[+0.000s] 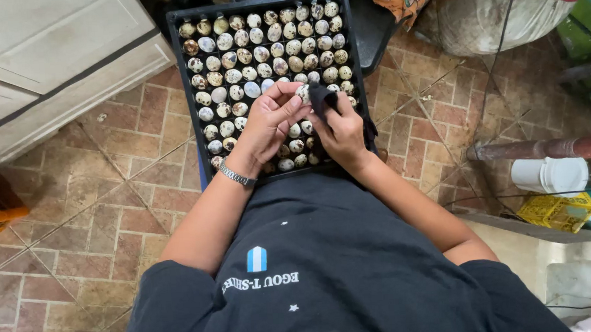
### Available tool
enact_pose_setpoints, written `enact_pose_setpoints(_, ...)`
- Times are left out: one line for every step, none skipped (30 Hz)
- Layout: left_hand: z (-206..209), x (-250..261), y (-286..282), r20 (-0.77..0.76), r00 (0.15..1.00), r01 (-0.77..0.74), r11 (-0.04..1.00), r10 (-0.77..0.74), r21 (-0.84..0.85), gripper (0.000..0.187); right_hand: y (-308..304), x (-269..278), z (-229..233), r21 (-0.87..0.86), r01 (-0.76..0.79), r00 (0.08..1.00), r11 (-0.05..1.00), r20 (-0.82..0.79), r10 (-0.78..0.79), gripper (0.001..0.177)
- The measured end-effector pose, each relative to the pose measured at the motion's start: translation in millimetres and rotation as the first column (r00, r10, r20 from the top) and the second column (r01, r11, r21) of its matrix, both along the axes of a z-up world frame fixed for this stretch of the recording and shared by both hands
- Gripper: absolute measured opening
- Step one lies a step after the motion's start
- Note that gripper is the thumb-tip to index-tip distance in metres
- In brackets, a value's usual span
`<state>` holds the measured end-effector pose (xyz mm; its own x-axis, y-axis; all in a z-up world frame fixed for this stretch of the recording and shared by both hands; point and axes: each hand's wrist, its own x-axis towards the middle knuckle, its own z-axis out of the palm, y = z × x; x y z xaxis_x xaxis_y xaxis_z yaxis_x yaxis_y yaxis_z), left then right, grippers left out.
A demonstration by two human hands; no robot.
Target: Inspecting and cleaning quail eggs in a tray using a small cloth
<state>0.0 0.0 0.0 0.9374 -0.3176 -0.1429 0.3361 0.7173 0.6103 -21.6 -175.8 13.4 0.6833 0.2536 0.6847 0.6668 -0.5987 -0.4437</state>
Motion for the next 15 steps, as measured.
enact_pose_setpoints(-3, 1, 1, 0.002, 1.0, -0.001, 1.0, 0.001, 0.001, 0.031, -1, 0, -6, 0.001, -0.001, 1.0, 1.0, 0.002, 0.001, 0.022)
enact_pose_setpoints(-7, 1, 1, 0.005, 1.0, -0.004, 1.0, 0.004, 0.011, 0.032, -2, 0, -12, 0.001, -0.034, 0.999, 0.999, 0.001, 0.034, 0.019)
enact_pose_setpoints(-10, 1, 2, 0.005, 1.0, -0.005, 1.0, 0.005, 0.022, 0.033, -2, -1, -19, 0.002, -0.066, 0.998, 0.998, -0.003, 0.066, 0.016)
enact_pose_setpoints(-11, 2, 1, 0.005, 1.0, -0.005, 1.0, 0.005, 0.023, 0.033, -3, 0, -19, 0.003, -0.066, 0.998, 0.998, -0.003, 0.066, 0.016)
enact_pose_setpoints(-12, 2, 1, 0.018, 1.0, 0.006, 0.999, -0.006, 0.034, 0.032, -4, -1, -19, 0.005, -0.057, 0.998, 0.998, -0.009, 0.057, 0.017)
enact_pose_setpoints(-13, 2, 0, 0.032, 0.999, 0.016, 0.999, -0.017, 0.046, 0.032, -4, -1, -19, 0.006, -0.049, 0.999, 0.999, -0.014, 0.049, 0.018)
enact_pose_setpoints(-10, 0, -1, 0.034, 0.999, 0.017, 0.999, -0.019, 0.047, 0.032, -3, 0, -11, 0.007, -0.047, 0.999, 0.999, -0.012, 0.048, 0.018)
enact_pose_setpoints(-8, -2, -1, 0.028, 0.999, 0.037, 0.998, -0.038, 0.052, 0.032, -1, 0, -2, 0.043, -0.052, 0.998, 0.998, -0.021, 0.053, 0.018)
enact_pose_setpoints(-6, -5, -3, 0.019, 0.998, 0.059, 0.997, -0.06, 0.056, 0.032, 0, -1, 7, 0.078, -0.053, 0.998, 0.996, -0.033, 0.055, 0.019)
enact_pose_setpoints(1, -5, -2, 0.019, 0.998, 0.063, 0.996, -0.064, 0.056, 0.032, 3, -1, 14, 0.078, -0.049, 0.998, 0.996, -0.033, 0.051, 0.019)
enact_pose_setpoints(8, -5, -1, 0.027, 0.997, 0.07, 0.995, -0.072, 0.064, 0.032, 5, -2, 21, 0.072, -0.037, 0.999, 0.997, -0.03, 0.039, 0.02)
enact_pose_setpoints(14, -6, 0, 0.034, 0.996, 0.077, 0.994, -0.08, 0.073, 0.033, 8, -3, 28, 0.065, -0.025, 0.999, 0.998, -0.027, 0.027, 0.022)
enact_pose_setpoints(16, -7, 0, 0.034, 0.996, 0.075, 0.994, -0.078, 0.074, 0.033, 7, -3, 24, 0.066, -0.027, 0.999, 0.997, -0.027, 0.029, 0.022)
enact_pose_setpoints(18, -7, 1, 0.048, 0.996, 0.069, 0.994, -0.073, 0.083, 0.034, 6, -3, 19, 0.064, -0.012, 1.0, 0.998, -0.019, 0.013, 0.023)
enact_pose_setpoints(20, -7, 1, 0.064, 0.996, 0.063, 0.994, -0.069, 0.092, 0.036, 4, -2, 16, 0.061, 0.004, 1.0, 0.998, -0.008, -0.004, 0.024)
